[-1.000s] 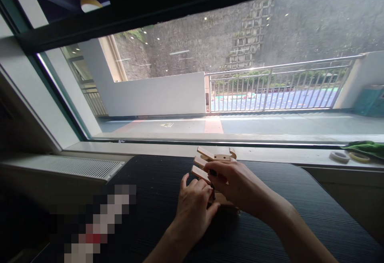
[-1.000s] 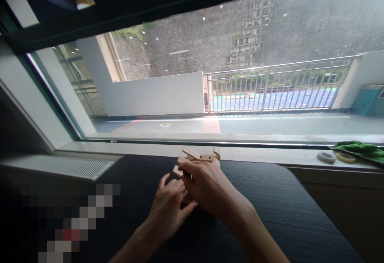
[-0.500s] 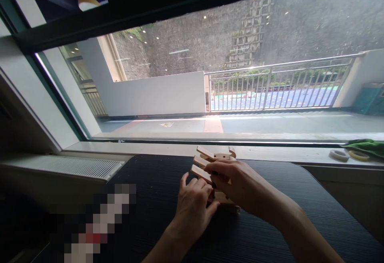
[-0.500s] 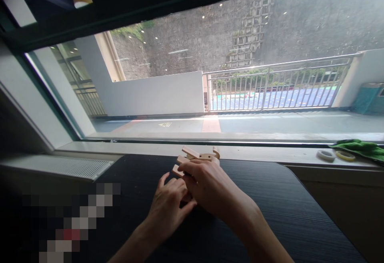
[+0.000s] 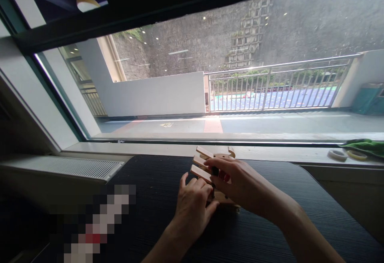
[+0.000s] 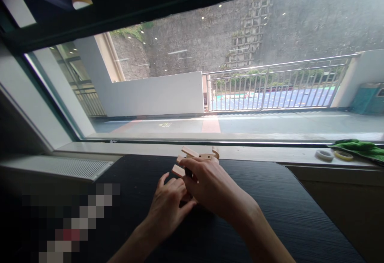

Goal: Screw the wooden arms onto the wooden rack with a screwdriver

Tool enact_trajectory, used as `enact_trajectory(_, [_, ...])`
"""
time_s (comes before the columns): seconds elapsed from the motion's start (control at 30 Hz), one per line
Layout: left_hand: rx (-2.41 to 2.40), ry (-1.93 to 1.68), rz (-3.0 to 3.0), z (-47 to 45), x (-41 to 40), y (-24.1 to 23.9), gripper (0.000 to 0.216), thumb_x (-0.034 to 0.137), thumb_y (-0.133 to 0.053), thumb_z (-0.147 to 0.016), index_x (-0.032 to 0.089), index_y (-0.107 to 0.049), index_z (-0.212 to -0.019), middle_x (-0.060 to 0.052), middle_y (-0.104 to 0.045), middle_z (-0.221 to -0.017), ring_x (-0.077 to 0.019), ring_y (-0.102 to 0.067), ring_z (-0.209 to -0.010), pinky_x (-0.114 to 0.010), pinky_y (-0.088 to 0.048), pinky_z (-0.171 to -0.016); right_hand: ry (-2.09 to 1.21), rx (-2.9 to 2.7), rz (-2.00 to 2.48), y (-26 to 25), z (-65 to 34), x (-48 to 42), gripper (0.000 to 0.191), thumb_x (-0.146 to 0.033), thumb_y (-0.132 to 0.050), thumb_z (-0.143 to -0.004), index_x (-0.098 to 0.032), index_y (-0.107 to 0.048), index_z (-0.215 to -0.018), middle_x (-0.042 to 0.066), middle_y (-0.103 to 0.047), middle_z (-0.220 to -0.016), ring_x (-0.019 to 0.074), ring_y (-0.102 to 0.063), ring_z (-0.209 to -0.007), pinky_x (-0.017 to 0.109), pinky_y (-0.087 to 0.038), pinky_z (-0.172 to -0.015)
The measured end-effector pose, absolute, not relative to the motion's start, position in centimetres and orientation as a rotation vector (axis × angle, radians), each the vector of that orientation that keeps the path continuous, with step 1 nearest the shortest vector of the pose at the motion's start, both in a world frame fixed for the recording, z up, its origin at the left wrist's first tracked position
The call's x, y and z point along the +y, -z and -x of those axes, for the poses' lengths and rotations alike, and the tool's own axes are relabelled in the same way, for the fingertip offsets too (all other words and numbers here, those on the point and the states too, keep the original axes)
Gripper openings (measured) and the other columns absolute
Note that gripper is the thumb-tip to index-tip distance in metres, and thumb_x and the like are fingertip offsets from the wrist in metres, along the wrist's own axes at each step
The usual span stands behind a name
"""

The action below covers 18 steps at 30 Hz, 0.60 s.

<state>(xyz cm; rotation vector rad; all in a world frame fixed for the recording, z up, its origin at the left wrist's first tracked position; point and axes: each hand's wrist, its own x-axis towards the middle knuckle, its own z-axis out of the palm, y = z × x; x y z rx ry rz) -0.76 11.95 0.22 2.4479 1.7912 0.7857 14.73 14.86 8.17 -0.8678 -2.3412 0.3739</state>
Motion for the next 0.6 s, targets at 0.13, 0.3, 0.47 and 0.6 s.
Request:
enact_trajectory(0.13, [1.793, -0.777, -2.446, 0.8, 11.94, -0.14, 0.016, 0.03, -0.065, -0.078, 0.027, -0.065, -0.093, 0.0, -0.066, -0.096, -0.0221, -0.057, -0.096, -0.053, -0.019, -0.109, -0.391, -2.357, 0.854, -8.15, -14.45, 14.74, 0.021, -0.015, -0.05, -0.087, -0.026, -0.066, -0.096, -0.001, -0.066, -0.082, 0.0142, -0.058, -0.077, 0.024, -0.038, -0.069])
enact_trajectory(0.3, [1.785, -0.779, -2.451, 0.81, 11.86, -0.17, 0.018, 0.03, -0.066, -0.078, 0.027, -0.064, -0.096, 0.0, -0.066, -0.099, -0.0224, -0.057, -0.098, -0.053, -0.019, -0.109, -0.37, -2.344, 0.89, -7.87, -14.09, 15.17, 0.017, -0.019, -0.051, -0.088, -0.026, -0.065, -0.095, -0.001, -0.066, -0.085, 0.0134, -0.058, -0.074, 0.023, -0.038, -0.066])
enact_trajectory(0.47, [1.784, -0.783, -2.447, 0.78, 11.84, -0.18, 0.014, 0.029, -0.066, -0.077, 0.026, -0.064, -0.091, 0.0, -0.066, -0.094, -0.0219, -0.057, -0.095, -0.054, -0.019, -0.108, -0.363, -2.342, 0.93, -7.67, -14.37, 15.13, 0.025, -0.018, -0.051, -0.088, -0.026, -0.063, -0.107, 0.001, -0.067, -0.09, 0.0138, -0.059, -0.072, 0.024, -0.039, -0.065])
enact_trajectory(0.6, [1.784, -0.796, -2.447, 0.8, 11.94, -0.04, 0.016, 0.029, -0.066, -0.077, 0.027, -0.064, -0.093, 0.001, -0.065, -0.096, -0.0214, -0.057, -0.096, -0.053, -0.019, -0.108, -0.387, -2.354, 0.87, -7.85, -14.56, 14.81, 0.027, -0.016, -0.052, -0.086, -0.027, -0.063, -0.109, 0.0, -0.067, -0.095, 0.0143, -0.06, -0.081, 0.024, -0.04, -0.071])
